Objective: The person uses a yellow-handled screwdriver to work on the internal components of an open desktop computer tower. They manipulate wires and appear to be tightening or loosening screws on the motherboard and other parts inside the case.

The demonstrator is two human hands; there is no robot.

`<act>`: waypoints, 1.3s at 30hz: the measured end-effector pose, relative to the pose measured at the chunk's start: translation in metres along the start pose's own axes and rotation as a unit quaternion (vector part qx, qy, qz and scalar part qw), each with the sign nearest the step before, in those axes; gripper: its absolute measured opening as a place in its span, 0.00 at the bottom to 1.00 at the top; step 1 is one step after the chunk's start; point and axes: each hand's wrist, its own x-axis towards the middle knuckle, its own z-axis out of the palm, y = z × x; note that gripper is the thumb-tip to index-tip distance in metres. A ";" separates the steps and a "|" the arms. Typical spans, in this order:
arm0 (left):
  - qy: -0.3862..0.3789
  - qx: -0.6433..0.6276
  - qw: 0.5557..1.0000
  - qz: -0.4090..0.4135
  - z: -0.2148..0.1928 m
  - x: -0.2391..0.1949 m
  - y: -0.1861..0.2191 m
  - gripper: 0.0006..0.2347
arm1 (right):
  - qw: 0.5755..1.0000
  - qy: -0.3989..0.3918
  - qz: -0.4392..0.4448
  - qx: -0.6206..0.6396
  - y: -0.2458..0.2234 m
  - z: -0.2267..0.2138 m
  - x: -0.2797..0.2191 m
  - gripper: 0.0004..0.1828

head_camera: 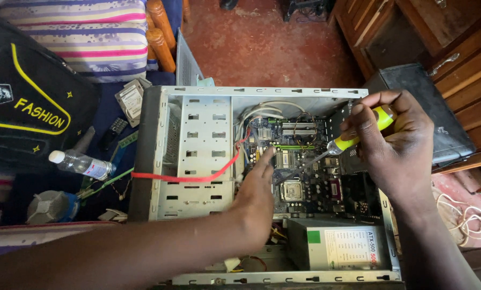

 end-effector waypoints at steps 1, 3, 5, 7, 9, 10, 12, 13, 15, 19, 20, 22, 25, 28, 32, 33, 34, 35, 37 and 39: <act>0.004 -0.046 0.997 0.060 0.000 -0.003 -0.004 0.36 | 1.000 -0.003 -0.007 -0.002 0.001 0.000 0.000 0.06; -0.001 -0.122 0.990 0.074 0.011 0.030 0.001 0.31 | 1.000 0.000 0.001 0.001 -0.001 0.001 -0.001 0.06; -0.002 -0.195 0.977 0.091 0.016 0.040 0.002 0.27 | 1.000 0.005 0.012 -0.002 -0.002 0.000 -0.002 0.06; 0.040 -0.231 0.970 0.072 0.018 0.026 0.002 0.26 | 1.000 0.005 0.023 -0.001 -0.002 0.000 -0.003 0.07; 0.090 -0.259 0.959 0.075 0.023 0.008 0.008 0.16 | 1.000 -0.002 0.013 0.005 0.000 0.000 -0.002 0.06; 0.139 -0.288 0.944 0.077 0.026 -0.002 0.011 0.11 | 1.000 -0.010 0.001 0.012 0.001 0.000 -0.001 0.06; 0.115 -0.235 0.959 0.110 0.016 -0.021 0.010 0.16 | 1.000 -0.021 -0.002 0.021 0.002 0.004 -0.001 0.06; 0.091 -0.180 0.969 0.143 0.010 -0.030 0.011 0.24 | 0.999 -0.031 -0.004 0.030 0.002 0.005 -0.002 0.06; 0.141 -0.266 0.944 0.138 0.020 -0.016 0.025 0.20 | 0.998 -0.044 -0.028 0.029 -0.006 0.011 -0.004 0.06; 0.171 -0.428 0.866 0.195 0.029 -0.005 0.033 0.24 | 0.996 -0.066 -0.027 0.047 -0.013 0.020 -0.007 0.07; 0.170 -0.428 0.866 0.196 0.025 -0.003 0.031 0.24 | 0.996 -0.066 -0.026 0.047 -0.013 0.020 -0.007 0.07; 0.085 -0.397 0.883 0.236 0.019 0.001 0.026 0.21 | 0.997 -0.066 -0.035 0.038 -0.014 0.021 -0.006 0.08; 0.081 -0.397 0.882 0.242 0.012 0.017 0.021 0.21 | 0.997 -0.060 -0.031 0.022 -0.008 0.021 -0.005 0.07; 0.074 -0.400 0.880 0.247 0.010 0.029 0.022 0.21 | 0.996 -0.067 -0.032 0.048 -0.007 0.020 -0.005 0.07; 0.064 -0.395 0.880 0.256 0.009 0.043 0.034 0.21 | 0.997 -0.059 -0.035 0.046 -0.005 0.016 -0.006 0.07; 0.061 -0.392 0.880 0.260 0.009 0.047 0.040 0.21 | 0.996 -0.059 -0.027 0.053 -0.002 0.016 -0.006 0.06; 0.058 -0.390 0.880 0.265 0.009 0.051 0.045 0.21 | 0.996 -0.061 -0.019 0.061 0.001 0.016 -0.006 0.06; 0.057 -0.387 0.881 0.265 0.010 0.055 0.049 0.21 | 0.996 -0.058 -0.018 0.061 0.001 0.015 -0.006 0.06; 0.051 -0.387 0.879 0.275 0.014 0.063 0.061 0.21 | 0.996 -0.069 -0.020 0.044 0.000 0.015 -0.007 0.07; 0.142 -0.408 0.876 0.215 0.033 0.069 0.073 0.18 | 0.997 -0.064 -0.023 0.029 -0.002 0.015 -0.006 0.07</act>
